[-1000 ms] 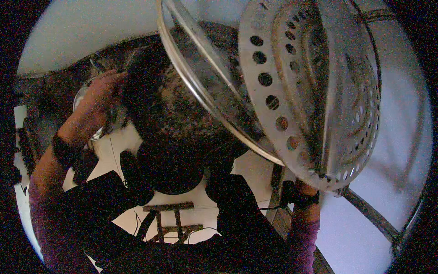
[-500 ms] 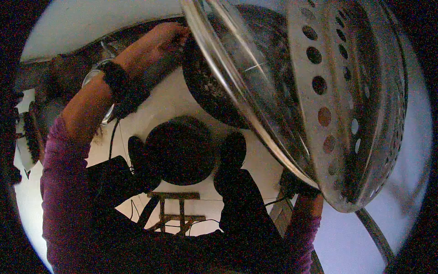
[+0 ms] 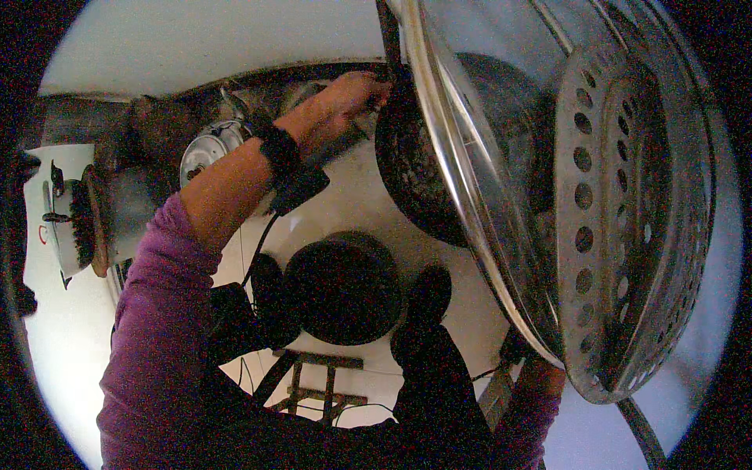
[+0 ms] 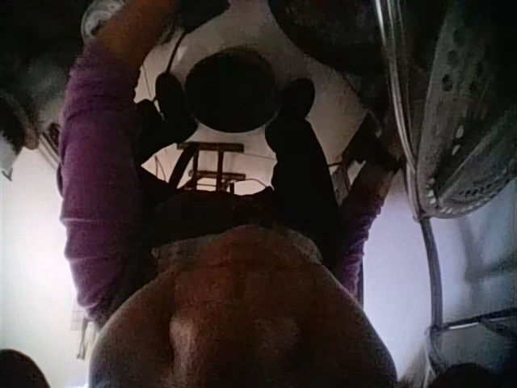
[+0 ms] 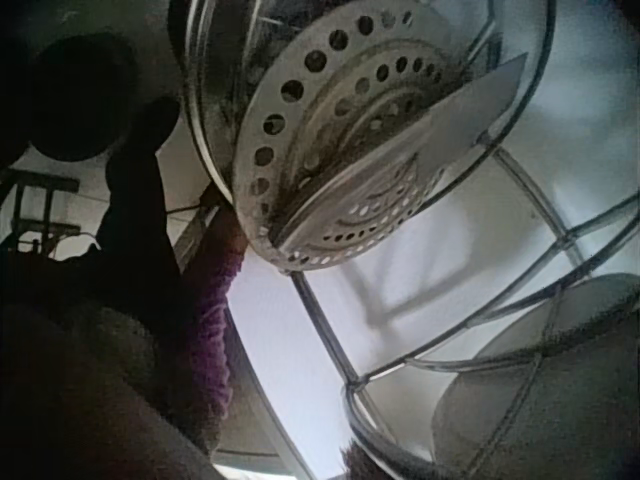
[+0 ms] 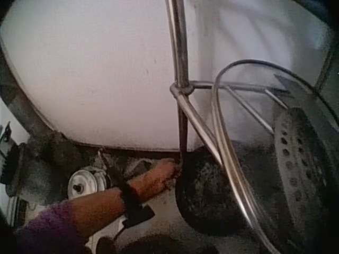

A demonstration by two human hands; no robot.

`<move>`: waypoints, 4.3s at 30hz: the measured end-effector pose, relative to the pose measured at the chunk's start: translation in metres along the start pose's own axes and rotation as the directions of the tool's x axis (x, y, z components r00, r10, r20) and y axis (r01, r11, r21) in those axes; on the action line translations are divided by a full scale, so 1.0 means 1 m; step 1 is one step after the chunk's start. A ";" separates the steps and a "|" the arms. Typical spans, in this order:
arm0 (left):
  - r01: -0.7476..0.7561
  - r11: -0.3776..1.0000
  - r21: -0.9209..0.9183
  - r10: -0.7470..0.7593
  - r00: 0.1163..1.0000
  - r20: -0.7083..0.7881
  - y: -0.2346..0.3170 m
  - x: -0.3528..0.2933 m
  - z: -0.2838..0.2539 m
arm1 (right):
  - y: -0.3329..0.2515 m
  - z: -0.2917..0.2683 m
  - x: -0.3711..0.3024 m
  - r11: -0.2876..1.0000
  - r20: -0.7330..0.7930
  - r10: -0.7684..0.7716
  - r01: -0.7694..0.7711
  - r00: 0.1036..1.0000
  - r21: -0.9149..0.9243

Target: The person wipes various kitchen utensils and cookware with a cloth, including a metal pot, a wire strainer, a glass lid, a steamer tray, a knife, and a wok. The person handles each item individually, wiping surfaces and placing them back on a metal rack or floor.

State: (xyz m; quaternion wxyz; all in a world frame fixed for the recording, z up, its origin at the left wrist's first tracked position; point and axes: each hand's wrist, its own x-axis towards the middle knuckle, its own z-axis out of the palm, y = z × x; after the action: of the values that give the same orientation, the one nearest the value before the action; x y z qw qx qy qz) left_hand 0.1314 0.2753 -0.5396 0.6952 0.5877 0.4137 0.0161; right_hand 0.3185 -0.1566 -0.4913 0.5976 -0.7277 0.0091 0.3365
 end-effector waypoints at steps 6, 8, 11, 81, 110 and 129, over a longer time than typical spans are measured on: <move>0.005 0.997 0.081 -0.005 1.000 0.010 -0.005 0.011 0.005 | 0.003 0.004 0.008 1.000 0.021 0.007 -0.007 1.000 -0.002; -0.012 0.986 0.169 0.022 0.998 -0.060 -0.006 0.012 0.008 | 0.001 0.008 0.011 1.000 0.029 0.001 -0.001 1.000 0.002; 0.006 0.995 -0.101 -0.013 0.997 -0.074 -0.010 0.016 0.011 | -0.004 0.019 0.017 1.000 0.042 -0.007 0.006 0.999 0.015; -0.443 0.818 -0.366 0.391 0.896 -0.211 0.077 -0.444 -0.093 | 0.242 0.147 -0.234 0.710 -0.057 0.502 -0.449 0.863 -0.543; -0.496 0.807 -0.321 0.461 0.868 -0.184 0.063 -0.427 -0.101 | 0.071 0.177 -0.230 0.851 -0.176 0.123 -0.195 0.977 -0.488; -0.680 0.634 -0.369 0.300 0.656 -0.693 0.063 -0.422 -0.134 | 0.051 0.173 0.007 -0.061 0.377 -0.354 0.381 0.856 -0.923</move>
State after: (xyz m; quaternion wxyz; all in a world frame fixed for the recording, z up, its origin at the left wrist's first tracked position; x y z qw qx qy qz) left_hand -0.1964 0.1875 -0.2478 0.6507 0.3948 0.3869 0.5205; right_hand 0.2195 -0.0166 -0.5487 0.0068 -0.9024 -0.4227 0.0834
